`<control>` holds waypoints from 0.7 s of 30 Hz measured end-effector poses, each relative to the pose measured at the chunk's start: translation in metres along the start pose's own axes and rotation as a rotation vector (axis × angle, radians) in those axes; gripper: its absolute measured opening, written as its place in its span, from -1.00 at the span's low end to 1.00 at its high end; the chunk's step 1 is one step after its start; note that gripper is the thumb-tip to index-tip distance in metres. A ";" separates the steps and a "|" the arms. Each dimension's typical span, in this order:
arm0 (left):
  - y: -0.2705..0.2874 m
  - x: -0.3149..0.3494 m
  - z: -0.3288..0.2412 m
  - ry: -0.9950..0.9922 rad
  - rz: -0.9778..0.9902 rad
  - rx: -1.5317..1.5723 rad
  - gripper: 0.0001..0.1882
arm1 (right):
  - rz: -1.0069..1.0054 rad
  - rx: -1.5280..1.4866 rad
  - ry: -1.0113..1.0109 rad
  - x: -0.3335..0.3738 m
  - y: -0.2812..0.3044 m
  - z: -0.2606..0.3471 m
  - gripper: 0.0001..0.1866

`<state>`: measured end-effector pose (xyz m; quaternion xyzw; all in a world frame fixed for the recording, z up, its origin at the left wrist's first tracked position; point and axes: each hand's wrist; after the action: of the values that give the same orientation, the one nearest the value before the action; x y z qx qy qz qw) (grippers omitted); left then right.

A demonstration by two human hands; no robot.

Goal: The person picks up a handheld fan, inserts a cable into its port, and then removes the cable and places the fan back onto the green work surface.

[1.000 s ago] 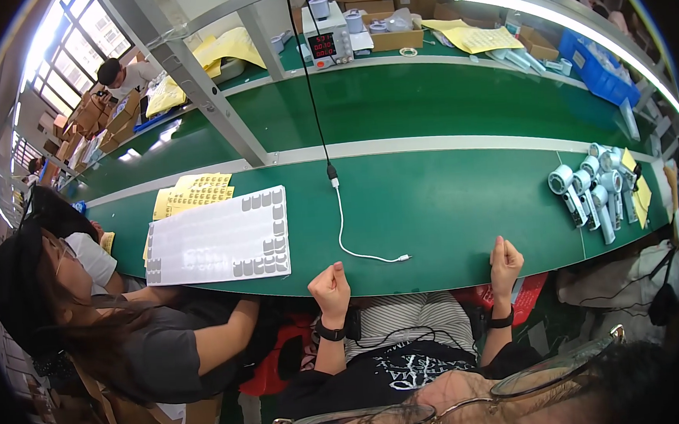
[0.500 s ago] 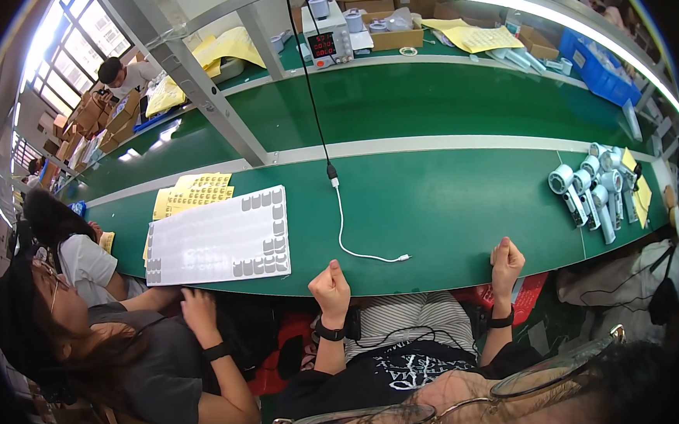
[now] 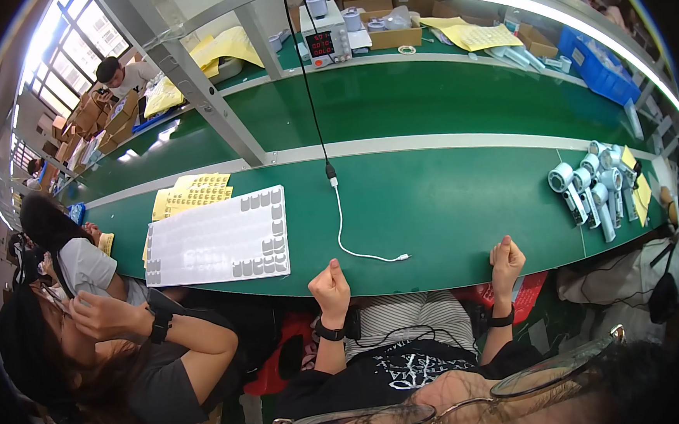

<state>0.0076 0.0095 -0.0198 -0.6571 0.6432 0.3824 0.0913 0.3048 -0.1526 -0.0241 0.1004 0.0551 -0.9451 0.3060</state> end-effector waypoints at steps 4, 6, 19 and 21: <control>0.000 -0.001 0.001 -0.001 0.001 -0.009 -0.51 | 0.005 0.001 -0.016 0.000 0.000 0.000 -0.51; -0.001 -0.002 0.000 -0.008 0.002 -0.010 -0.50 | 0.004 0.005 -0.019 0.000 0.000 0.001 -0.51; 0.003 -0.001 -0.004 -0.074 0.028 0.049 -0.44 | 0.022 -0.057 0.003 0.000 0.002 -0.006 -0.50; 0.003 0.000 -0.003 -0.077 0.019 0.074 -0.42 | 0.038 -0.106 0.014 0.000 0.002 -0.006 -0.48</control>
<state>0.0066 0.0072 -0.0162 -0.6319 0.6593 0.3840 0.1365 0.3074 -0.1535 -0.0303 0.0915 0.1053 -0.9342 0.3283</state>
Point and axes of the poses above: each hand's wrist, its own x-axis away from the middle knuckle, its own y-axis out of the back of the hand, z = x × y, and after that the axes turned 7 degrees about -y, right-handed
